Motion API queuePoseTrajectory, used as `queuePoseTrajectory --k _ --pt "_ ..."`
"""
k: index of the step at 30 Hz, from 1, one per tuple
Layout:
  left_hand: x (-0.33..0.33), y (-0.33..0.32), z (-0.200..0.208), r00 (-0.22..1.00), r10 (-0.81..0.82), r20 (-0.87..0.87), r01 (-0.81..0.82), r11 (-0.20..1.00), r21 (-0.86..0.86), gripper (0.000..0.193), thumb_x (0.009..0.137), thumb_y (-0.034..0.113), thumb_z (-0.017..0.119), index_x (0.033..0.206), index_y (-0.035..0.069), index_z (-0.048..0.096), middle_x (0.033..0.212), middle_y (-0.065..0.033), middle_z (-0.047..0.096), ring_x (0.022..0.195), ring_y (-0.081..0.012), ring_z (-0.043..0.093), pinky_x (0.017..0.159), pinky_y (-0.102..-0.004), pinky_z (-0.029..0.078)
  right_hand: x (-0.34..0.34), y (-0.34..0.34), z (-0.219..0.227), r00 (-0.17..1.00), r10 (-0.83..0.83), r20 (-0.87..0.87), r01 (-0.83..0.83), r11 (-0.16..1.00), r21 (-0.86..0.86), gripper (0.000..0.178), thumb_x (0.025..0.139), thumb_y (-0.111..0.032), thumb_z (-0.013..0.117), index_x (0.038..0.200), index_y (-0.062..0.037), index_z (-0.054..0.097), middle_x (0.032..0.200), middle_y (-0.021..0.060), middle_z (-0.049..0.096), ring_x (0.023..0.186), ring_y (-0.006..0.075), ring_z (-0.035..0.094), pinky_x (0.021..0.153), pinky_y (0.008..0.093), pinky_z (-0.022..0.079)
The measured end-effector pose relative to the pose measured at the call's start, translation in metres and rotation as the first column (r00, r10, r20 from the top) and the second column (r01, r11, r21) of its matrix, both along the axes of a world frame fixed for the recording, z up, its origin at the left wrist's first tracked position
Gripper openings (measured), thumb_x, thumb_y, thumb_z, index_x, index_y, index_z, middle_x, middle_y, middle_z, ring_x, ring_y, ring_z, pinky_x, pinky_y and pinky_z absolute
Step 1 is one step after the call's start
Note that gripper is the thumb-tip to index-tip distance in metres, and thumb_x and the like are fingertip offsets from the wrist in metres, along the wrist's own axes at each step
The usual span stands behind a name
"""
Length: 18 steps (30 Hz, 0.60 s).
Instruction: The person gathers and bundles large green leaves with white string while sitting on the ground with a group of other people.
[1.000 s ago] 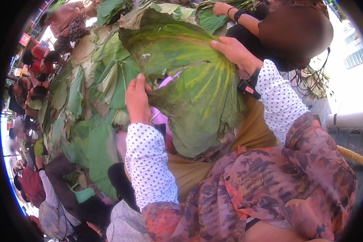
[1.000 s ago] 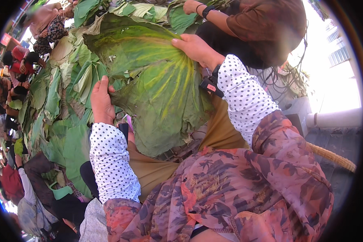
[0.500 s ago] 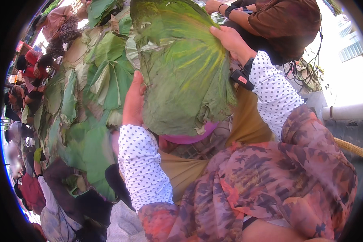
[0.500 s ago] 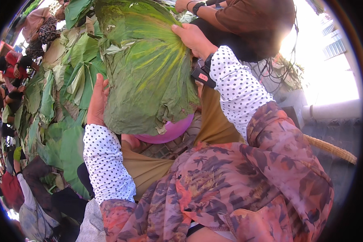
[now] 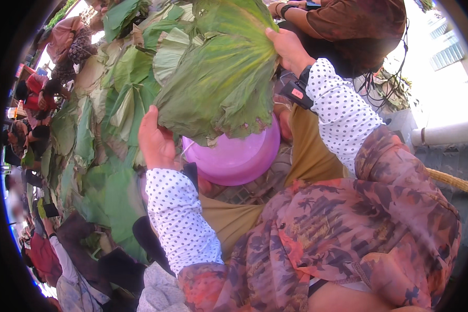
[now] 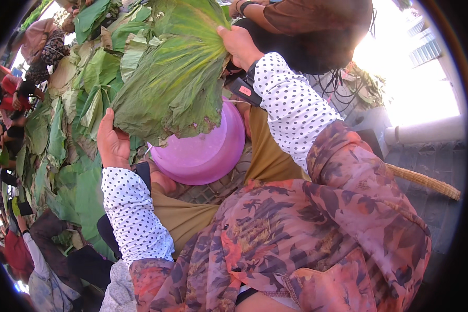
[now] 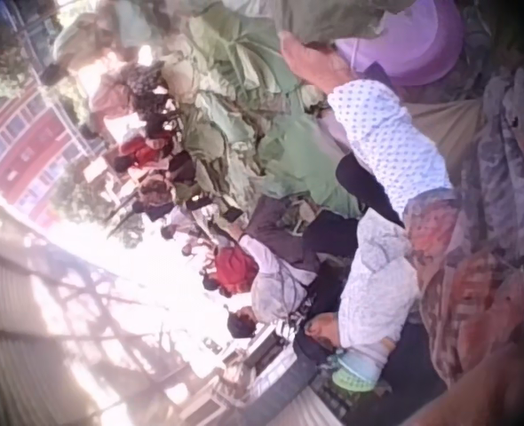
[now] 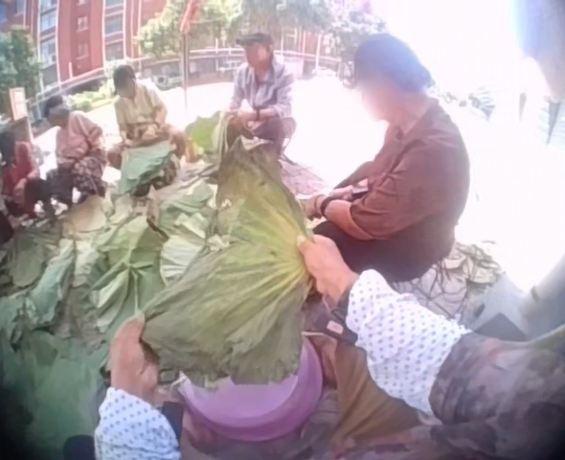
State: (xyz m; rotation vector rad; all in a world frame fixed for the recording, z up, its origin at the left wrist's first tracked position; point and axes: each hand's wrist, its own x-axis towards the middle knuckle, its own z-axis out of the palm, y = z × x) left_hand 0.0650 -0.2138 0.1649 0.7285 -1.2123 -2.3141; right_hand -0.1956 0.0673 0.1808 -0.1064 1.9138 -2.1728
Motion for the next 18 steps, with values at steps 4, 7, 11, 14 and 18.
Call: queuePoseTrajectory --k 4,7,11,14,18 --pt "0.012 0.009 0.002 0.983 0.179 0.033 -0.183 0.969 0.168 0.052 0.093 0.046 0.071 0.122 0.005 0.059 0.116 -0.0100 0.062 0.107 -0.0249 0.060 0.094 -0.0428 0.050 -0.006 0.002 -0.005 0.999 -0.036 0.009 0.037 0.981 -0.188 0.026 0.103 -0.019 0.055 0.113 0.0047 0.061 0.103 0.0122 0.068 0.089 0.0215 0.065 0.079 0.0361 0.051" --pt "0.006 0.047 0.023 0.985 0.101 0.143 -0.148 0.914 0.378 0.062 0.091 0.057 0.069 0.124 0.006 0.056 0.128 -0.0116 0.056 0.116 -0.0266 0.055 0.092 -0.0440 0.049 -0.004 0.000 -0.001 0.997 -0.058 0.043 0.067 0.962 -0.264 0.025 0.103 -0.018 0.055 0.114 0.0042 0.059 0.104 0.0126 0.067 0.089 0.0231 0.065 0.078 0.0389 0.052" --pt "-0.003 0.079 0.004 0.964 -0.264 0.019 0.239 0.901 0.362 0.060 0.089 0.054 0.073 0.123 0.008 0.057 0.120 -0.0101 0.062 0.106 -0.0236 0.061 0.086 -0.0429 0.052 0.005 -0.009 0.000 0.997 -0.012 0.076 0.035 0.952 -0.305 0.024 0.102 -0.015 0.056 0.117 0.0032 0.056 0.107 0.0125 0.066 0.090 0.0248 0.065 0.075 0.0428 0.055" --pt "-0.005 0.084 0.004 0.961 -0.266 0.080 0.250 0.953 0.169 0.044 0.089 0.032 0.079 0.120 0.010 0.058 0.102 -0.0055 0.071 0.080 -0.0209 0.069 0.070 -0.0387 0.057 0.018 -0.024 0.012 0.995 0.060 0.077 -0.030 0.941 -0.338 0.025 0.101 -0.013 0.058 0.121 0.0025 0.056 0.110 0.0134 0.066 0.094 0.0261 0.066 0.078 0.0428 0.056" --pt "-0.006 0.090 0.002 0.980 -0.177 0.087 0.165 0.978 0.126 0.034 0.091 0.025 0.077 0.117 0.010 0.059 0.104 -0.0048 0.070 0.083 -0.0202 0.069 0.066 -0.0342 0.056 0.028 -0.029 0.017 0.986 0.136 0.100 -0.076 0.884 -0.462 0.028 0.099 -0.006 0.061 0.123 0.0049 0.055 0.114 0.0166 0.066 0.098 0.0283 0.067 0.084 0.0434 0.056"
